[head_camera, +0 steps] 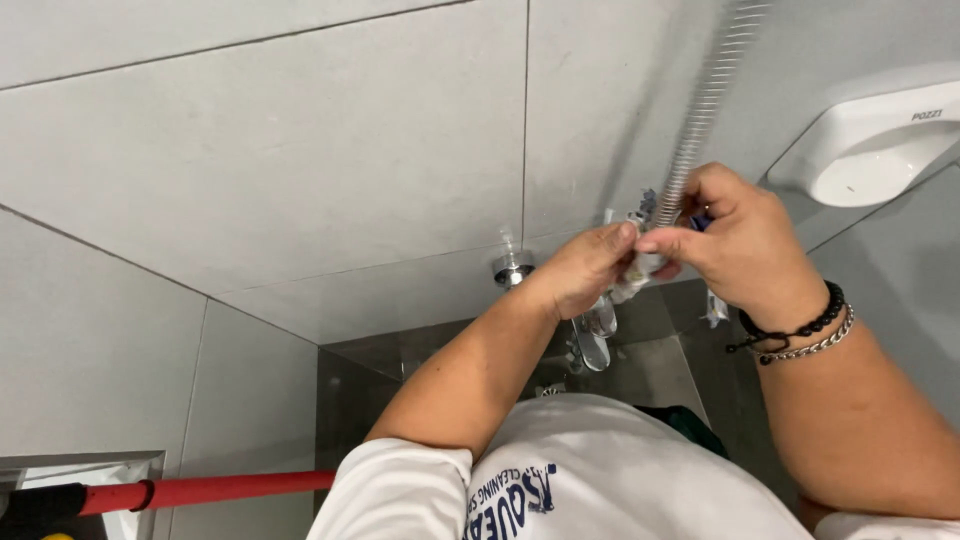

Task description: Removing protective tape from a shower hose and cleaning the faucet fixture.

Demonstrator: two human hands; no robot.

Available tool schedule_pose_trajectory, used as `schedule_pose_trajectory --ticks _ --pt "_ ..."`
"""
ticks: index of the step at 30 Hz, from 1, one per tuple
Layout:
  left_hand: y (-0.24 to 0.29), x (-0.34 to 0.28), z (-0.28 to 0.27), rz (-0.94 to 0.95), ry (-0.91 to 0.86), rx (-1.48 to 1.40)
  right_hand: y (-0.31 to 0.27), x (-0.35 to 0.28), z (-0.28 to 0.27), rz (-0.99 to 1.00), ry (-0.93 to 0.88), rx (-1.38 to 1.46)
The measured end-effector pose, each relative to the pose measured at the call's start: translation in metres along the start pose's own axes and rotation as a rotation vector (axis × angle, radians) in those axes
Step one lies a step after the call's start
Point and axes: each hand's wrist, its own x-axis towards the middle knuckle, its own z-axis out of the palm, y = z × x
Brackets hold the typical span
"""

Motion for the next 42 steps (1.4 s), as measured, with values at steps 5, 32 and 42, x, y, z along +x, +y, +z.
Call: schedule_pose_trajectory --ticks 5,32,42 --pt "-0.028 0.010 -0.008 -0.165 0.096 -0.076 0.012 -0.017 0.004 -0.151 -0.189 -0.384" --pt "-0.048 -0.015 0.021 -0.218 0.199 -0.158 0.096 -0.069 -0.028 0.245 -0.025 0.600" --pt "-0.062 -0.005 0.033 -0.328 0.109 -0.373 0.082 -0.058 -0.014 -0.035 -0.085 -0.337"
